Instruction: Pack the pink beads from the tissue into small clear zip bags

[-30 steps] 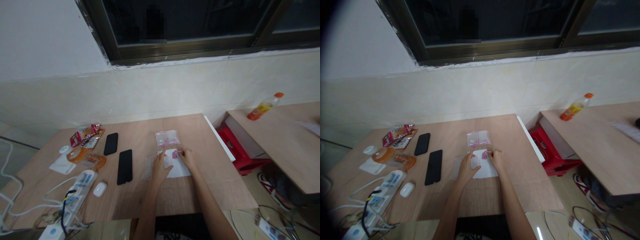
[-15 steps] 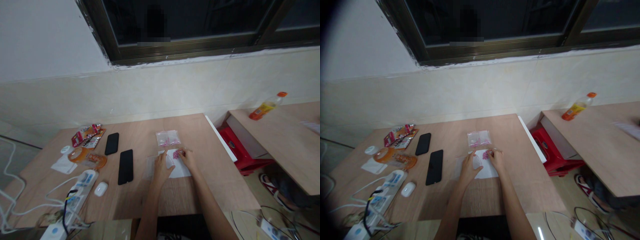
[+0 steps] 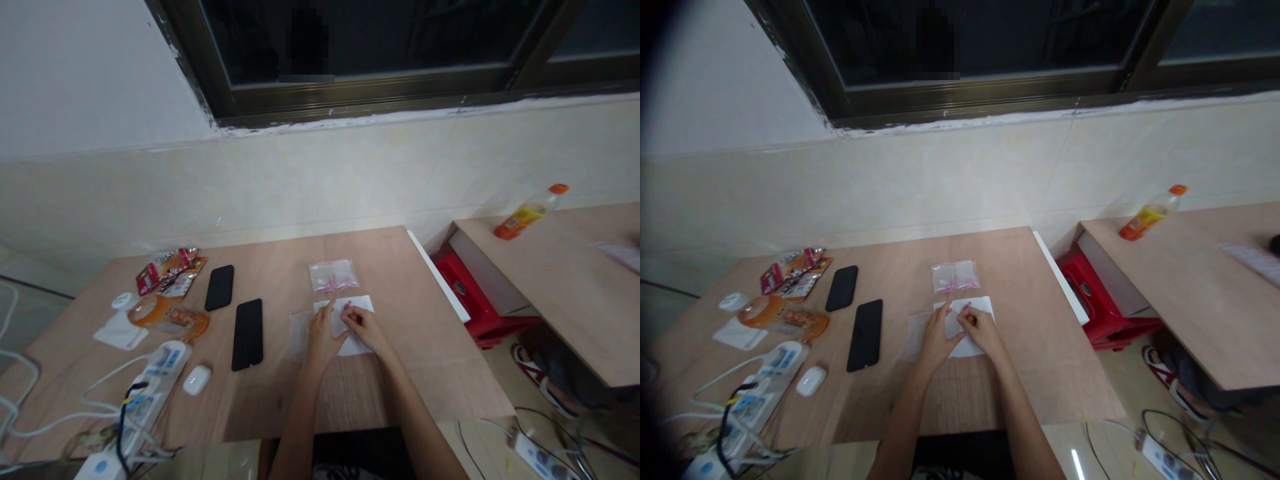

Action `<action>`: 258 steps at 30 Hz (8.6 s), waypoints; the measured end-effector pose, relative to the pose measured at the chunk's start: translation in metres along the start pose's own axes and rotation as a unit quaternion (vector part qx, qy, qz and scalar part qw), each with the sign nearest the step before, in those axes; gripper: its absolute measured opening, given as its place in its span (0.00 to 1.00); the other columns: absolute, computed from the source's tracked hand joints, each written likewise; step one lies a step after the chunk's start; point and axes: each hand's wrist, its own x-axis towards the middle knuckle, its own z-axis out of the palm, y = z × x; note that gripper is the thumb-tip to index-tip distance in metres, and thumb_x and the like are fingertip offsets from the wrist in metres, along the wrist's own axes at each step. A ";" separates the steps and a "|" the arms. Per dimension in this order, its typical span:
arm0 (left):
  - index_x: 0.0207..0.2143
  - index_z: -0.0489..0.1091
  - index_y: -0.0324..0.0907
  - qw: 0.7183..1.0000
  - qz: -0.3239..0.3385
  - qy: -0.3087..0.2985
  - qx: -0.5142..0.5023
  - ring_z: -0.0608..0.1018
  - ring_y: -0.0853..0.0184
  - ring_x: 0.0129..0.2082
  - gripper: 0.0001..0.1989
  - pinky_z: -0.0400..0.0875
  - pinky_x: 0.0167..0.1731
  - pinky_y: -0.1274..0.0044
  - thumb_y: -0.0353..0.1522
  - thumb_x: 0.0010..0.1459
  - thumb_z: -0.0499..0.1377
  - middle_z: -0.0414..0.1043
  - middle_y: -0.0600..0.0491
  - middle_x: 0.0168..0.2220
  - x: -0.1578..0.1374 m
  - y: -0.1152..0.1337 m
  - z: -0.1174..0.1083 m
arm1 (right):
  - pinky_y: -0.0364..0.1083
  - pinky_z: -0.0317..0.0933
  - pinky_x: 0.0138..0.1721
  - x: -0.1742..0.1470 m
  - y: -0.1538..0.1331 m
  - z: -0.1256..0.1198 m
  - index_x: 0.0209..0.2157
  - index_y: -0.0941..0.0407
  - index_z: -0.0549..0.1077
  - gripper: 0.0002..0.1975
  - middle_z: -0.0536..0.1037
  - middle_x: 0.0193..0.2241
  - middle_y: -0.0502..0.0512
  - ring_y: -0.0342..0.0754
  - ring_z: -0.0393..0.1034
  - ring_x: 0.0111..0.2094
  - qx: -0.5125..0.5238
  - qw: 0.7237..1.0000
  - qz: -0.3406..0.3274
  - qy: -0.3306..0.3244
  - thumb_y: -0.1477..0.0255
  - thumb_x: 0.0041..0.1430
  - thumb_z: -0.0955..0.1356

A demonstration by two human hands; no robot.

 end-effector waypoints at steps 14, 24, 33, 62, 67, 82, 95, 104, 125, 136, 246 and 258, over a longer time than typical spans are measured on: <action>0.60 0.54 0.45 1.000 -0.001 0.012 -0.009 0.70 0.57 0.53 0.41 0.62 0.54 0.63 0.28 0.45 0.67 0.68 0.47 0.50 -0.002 0.001 -0.004 | 0.42 0.57 0.27 0.025 0.022 -0.024 0.40 0.58 0.77 0.14 0.72 0.19 0.50 0.44 0.65 0.22 -0.169 0.981 -0.005 0.096 0.66 0.59 0.64; 0.60 0.54 0.47 0.999 -0.016 0.025 -0.016 0.70 0.57 0.53 0.40 0.63 0.54 0.63 0.29 0.45 0.67 0.68 0.48 0.50 -0.003 -0.003 -0.009 | 0.43 0.58 0.30 0.033 0.032 -0.027 0.42 0.55 0.77 0.13 0.74 0.20 0.49 0.44 0.67 0.23 -0.222 0.974 -0.026 0.044 0.68 0.59 0.65; 0.58 0.56 0.45 0.995 -0.014 0.067 -0.067 0.72 0.60 0.48 0.40 0.65 0.52 0.65 0.30 0.43 0.69 0.69 0.49 0.48 0.002 -0.006 -0.016 | 0.42 0.57 0.29 0.032 0.028 -0.028 0.39 0.56 0.77 0.12 0.72 0.19 0.48 0.43 0.65 0.21 -0.218 0.974 -0.018 0.058 0.66 0.58 0.65; 0.65 0.44 0.59 0.837 -0.112 0.047 -0.533 0.75 0.56 0.49 0.37 0.75 0.29 0.70 0.58 0.56 0.47 0.61 0.48 0.61 -0.004 -0.004 -0.066 | 0.42 0.51 0.26 -0.001 0.016 -0.023 0.33 0.54 0.76 0.09 0.71 0.17 0.47 0.43 0.63 0.20 -0.230 0.972 0.017 0.048 0.64 0.55 0.68; 0.62 0.56 0.56 0.742 -0.067 0.067 -0.664 0.77 0.59 0.46 0.37 0.76 0.35 0.71 0.58 0.53 0.52 0.68 0.49 0.56 -0.007 -0.010 -0.068 | 0.42 0.52 0.27 0.000 0.010 -0.022 0.34 0.54 0.77 0.10 0.72 0.18 0.48 0.44 0.64 0.20 -0.254 0.966 0.026 0.044 0.64 0.55 0.67; 0.55 0.66 0.45 0.534 -0.078 0.060 -0.839 0.78 0.66 0.44 0.25 0.72 0.49 0.73 0.46 0.58 0.57 0.76 0.51 0.46 -0.008 -0.001 -0.060 | 0.42 0.53 0.28 -0.002 0.008 -0.021 0.34 0.54 0.78 0.11 0.74 0.19 0.49 0.43 0.65 0.21 -0.246 0.968 0.018 0.056 0.65 0.56 0.66; 0.51 0.67 0.48 0.869 -0.093 0.049 -0.484 0.75 0.65 0.43 0.31 0.70 0.42 0.74 0.35 0.43 0.70 0.73 0.52 0.45 -0.002 0.008 -0.038 | 0.41 0.46 0.21 -0.004 -0.001 -0.025 0.30 0.58 0.77 0.22 0.58 0.15 0.44 0.41 0.52 0.18 -0.021 0.994 0.023 0.101 0.53 0.54 0.67; 0.53 0.64 0.45 0.977 0.036 0.011 -0.212 0.73 0.60 0.45 0.35 0.66 0.49 0.63 0.32 0.40 0.70 0.71 0.47 0.48 -0.005 0.017 -0.024 | 0.41 0.49 0.23 -0.009 -0.049 -0.028 0.30 0.57 0.76 0.19 0.60 0.16 0.44 0.41 0.53 0.20 0.078 0.996 -0.014 0.034 0.53 0.53 0.69; 0.53 0.68 0.52 0.621 -0.075 0.080 -0.776 0.76 0.66 0.47 0.27 0.73 0.46 0.75 0.52 0.55 0.58 0.75 0.54 0.49 -0.011 0.000 -0.063 | 0.43 0.52 0.29 -0.001 0.007 -0.020 0.34 0.55 0.78 0.12 0.72 0.18 0.48 0.44 0.65 0.20 -0.246 0.965 0.020 0.086 0.62 0.57 0.66; 0.52 0.68 0.50 0.593 -0.076 0.077 -0.798 0.78 0.69 0.44 0.27 0.73 0.44 0.78 0.51 0.54 0.59 0.76 0.53 0.46 -0.010 0.002 -0.064 | 0.43 0.53 0.30 -0.001 0.009 -0.018 0.34 0.54 0.78 0.13 0.72 0.18 0.48 0.43 0.65 0.21 -0.262 0.961 0.021 0.085 0.63 0.59 0.65; 0.47 0.62 0.43 0.947 -0.046 0.057 -0.313 0.75 0.70 0.26 0.26 0.67 0.33 0.77 0.32 0.45 0.66 0.76 0.58 0.25 -0.009 0.034 -0.043 | 0.45 0.60 0.31 -0.025 -0.067 -0.021 0.48 0.53 0.67 0.20 0.77 0.29 0.51 0.45 0.63 0.27 0.083 0.990 -0.103 0.042 0.64 0.55 0.71; 0.48 0.64 0.43 0.952 -0.030 0.092 -0.290 0.78 0.66 0.33 0.24 0.66 0.37 0.74 0.33 0.48 0.65 0.77 0.55 0.28 -0.009 0.033 -0.055 | 0.46 0.60 0.31 -0.025 -0.066 -0.038 0.46 0.54 0.70 0.19 0.76 0.26 0.50 0.44 0.61 0.25 0.073 0.986 -0.097 0.117 0.64 0.53 0.72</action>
